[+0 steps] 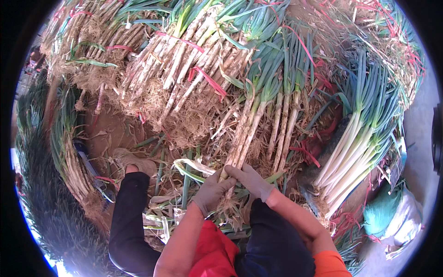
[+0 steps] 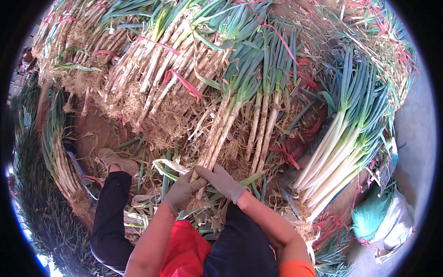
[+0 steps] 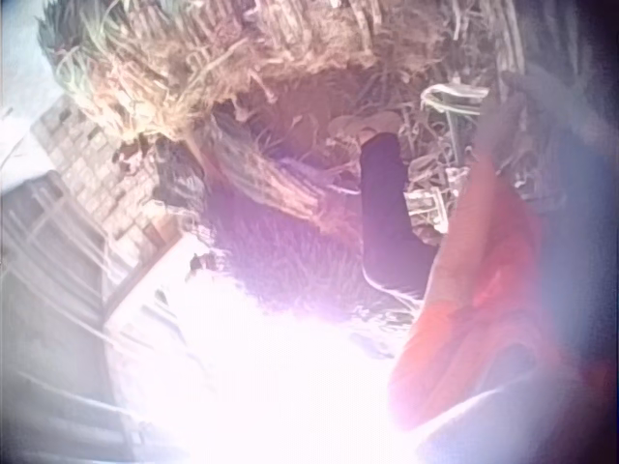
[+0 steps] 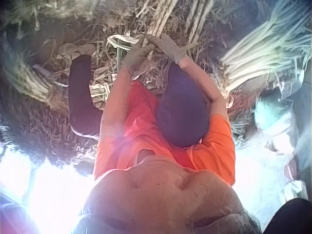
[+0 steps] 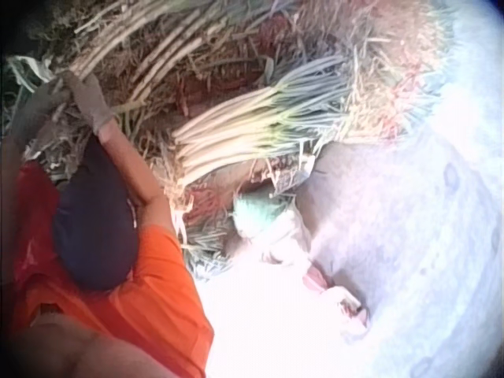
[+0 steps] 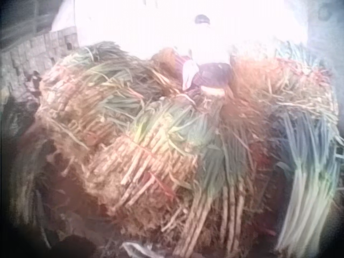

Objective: The person cleans and sorts individual leeks from a pile, removing outer layers and roots, and then organizes them into bundles and ties the bundles with red ribbon.

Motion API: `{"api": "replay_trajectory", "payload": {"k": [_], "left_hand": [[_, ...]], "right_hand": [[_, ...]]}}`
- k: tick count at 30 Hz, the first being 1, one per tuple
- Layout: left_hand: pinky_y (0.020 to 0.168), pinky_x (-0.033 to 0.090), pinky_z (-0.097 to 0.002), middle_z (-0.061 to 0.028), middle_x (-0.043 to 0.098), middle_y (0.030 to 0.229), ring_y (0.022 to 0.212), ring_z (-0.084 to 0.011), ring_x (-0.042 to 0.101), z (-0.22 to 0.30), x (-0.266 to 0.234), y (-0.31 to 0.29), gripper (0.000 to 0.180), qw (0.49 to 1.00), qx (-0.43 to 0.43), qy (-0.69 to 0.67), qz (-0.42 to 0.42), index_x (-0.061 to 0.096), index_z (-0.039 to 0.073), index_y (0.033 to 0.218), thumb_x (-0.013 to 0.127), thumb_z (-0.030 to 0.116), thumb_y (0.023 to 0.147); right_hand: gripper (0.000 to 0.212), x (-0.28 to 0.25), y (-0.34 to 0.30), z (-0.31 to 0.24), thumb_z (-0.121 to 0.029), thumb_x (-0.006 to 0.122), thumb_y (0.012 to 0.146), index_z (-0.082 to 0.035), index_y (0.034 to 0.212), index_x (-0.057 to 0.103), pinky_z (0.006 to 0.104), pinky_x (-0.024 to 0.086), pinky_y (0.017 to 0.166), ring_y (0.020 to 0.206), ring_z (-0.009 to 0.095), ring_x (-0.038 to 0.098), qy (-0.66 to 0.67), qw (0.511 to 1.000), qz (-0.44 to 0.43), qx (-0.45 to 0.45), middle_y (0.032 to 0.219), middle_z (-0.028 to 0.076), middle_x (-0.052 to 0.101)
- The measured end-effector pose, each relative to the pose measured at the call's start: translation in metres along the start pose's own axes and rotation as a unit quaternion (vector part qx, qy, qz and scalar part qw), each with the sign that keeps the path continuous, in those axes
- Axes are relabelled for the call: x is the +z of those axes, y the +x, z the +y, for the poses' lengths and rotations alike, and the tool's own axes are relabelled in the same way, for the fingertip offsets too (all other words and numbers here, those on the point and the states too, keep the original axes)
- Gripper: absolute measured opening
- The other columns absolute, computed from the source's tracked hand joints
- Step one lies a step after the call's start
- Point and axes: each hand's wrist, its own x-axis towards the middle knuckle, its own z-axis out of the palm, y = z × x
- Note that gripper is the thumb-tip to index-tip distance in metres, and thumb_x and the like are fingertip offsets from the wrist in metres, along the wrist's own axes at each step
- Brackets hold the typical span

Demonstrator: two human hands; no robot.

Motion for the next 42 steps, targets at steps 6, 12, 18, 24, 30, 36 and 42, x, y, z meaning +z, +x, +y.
{"api": "replay_trajectory", "payload": {"k": [6,12,18,24,30,36,42], "left_hand": [[0.08,0.049,-0.0287,-0.0072,0.064,0.102,0.088,-0.014,0.058,0.019,0.002,-0.068,0.056,0.986,-0.014,0.158,-0.05,0.048,-0.002,0.131,0.069,0.024,0.085],[0.099,0.042,-0.0336,-0.0196,0.058,0.125,0.113,-0.0249,0.056,-0.036,-0.055,-0.088,0.075,0.929,-0.049,0.361,-0.069,0.036,-0.001,0.141,0.069,0.037,0.086],[0.106,0.035,-0.0449,-0.0238,0.047,0.137,0.126,-0.0368,0.048,-0.072,-0.105,-0.079,0.066,0.785,-0.129,0.606,0.008,0.045,0.013,0.14,0.058,0.05,0.086],[0.107,0.032,-0.0483,-0.0186,0.053,0.128,0.118,-0.0373,0.05,-0.175,-0.15,-0.096,0.052,0.722,-0.107,0.651,0.207,0.058,0.014,0.127,0.055,0.045,0.085],[0.095,0.042,-0.0449,-0.019,0.057,0.116,0.108,-0.0379,0.053,-0.023,-0.068,-0.101,0.049,0.831,0.341,0.306,0.315,0.056,0.001,0.119,0.074,0.013,0.075],[0.085,0.045,-0.0457,-0.0201,0.053,0.112,0.098,-0.0363,0.055,-0.013,0.008,-0.084,0.079,0.801,0.391,0.361,0.275,0.037,0.003,0.138,0.074,0.028,0.073],[0.075,0.047,-0.0419,-0.0166,0.053,0.094,0.086,-0.0345,0.055,0.018,-0.039,-0.153,0.073,0.743,0.481,0.236,0.401,0.042,-0.003,0.133,0.073,0.017,0.071]], "right_hand": [[0.036,-0.024,0.021,-0.047,-0.029,0.048,0.098,0.003,0.108,0.059,0.0339,0.053,0.081,0.087,0.022,0.063,0.331,0.938,-0.001,-0.101,0.097,0.013,0.063],[0.027,-0.016,0.018,-0.06,-0.007,0.059,0.089,0.002,0.114,0.054,0.0367,0.056,0.077,0.084,0.022,0.064,0.301,0.947,0.045,-0.103,0.099,0.013,0.063],[0.034,0.009,-0.002,-0.079,0.0,0.06,0.084,0.004,0.116,0.049,0.039,0.057,0.075,0.082,0.025,0.065,0.249,0.937,-0.029,-0.243,0.095,0.015,0.064],[0.046,-0.036,-0.015,-0.167,-0.011,0.059,0.09,-0.003,0.133,0.044,0.0442,0.05,0.09,0.096,0.024,0.061,0.234,0.918,-0.044,-0.316,0.117,0.015,0.06],[0.044,-0.02,-0.028,-0.166,-0.003,0.059,0.087,0.011,0.127,0.046,0.047,0.047,0.097,0.102,0.029,0.06,0.185,0.938,0.075,-0.283,0.119,0.019,0.057],[0.051,0.013,-0.03,-0.179,-0.009,0.059,0.089,0.001,0.135,0.041,0.0367,0.041,0.095,0.098,0.019,0.052,0.175,0.933,-0.031,-0.312,0.118,0.011,0.056],[0.056,0.195,-0.058,-0.224,-0.017,0.053,0.094,-0.002,0.144,0.032,0.0386,0.039,0.098,0.107,0.019,0.052,0.02,0.936,-0.048,-0.347,0.13,0.013,0.052]]}}
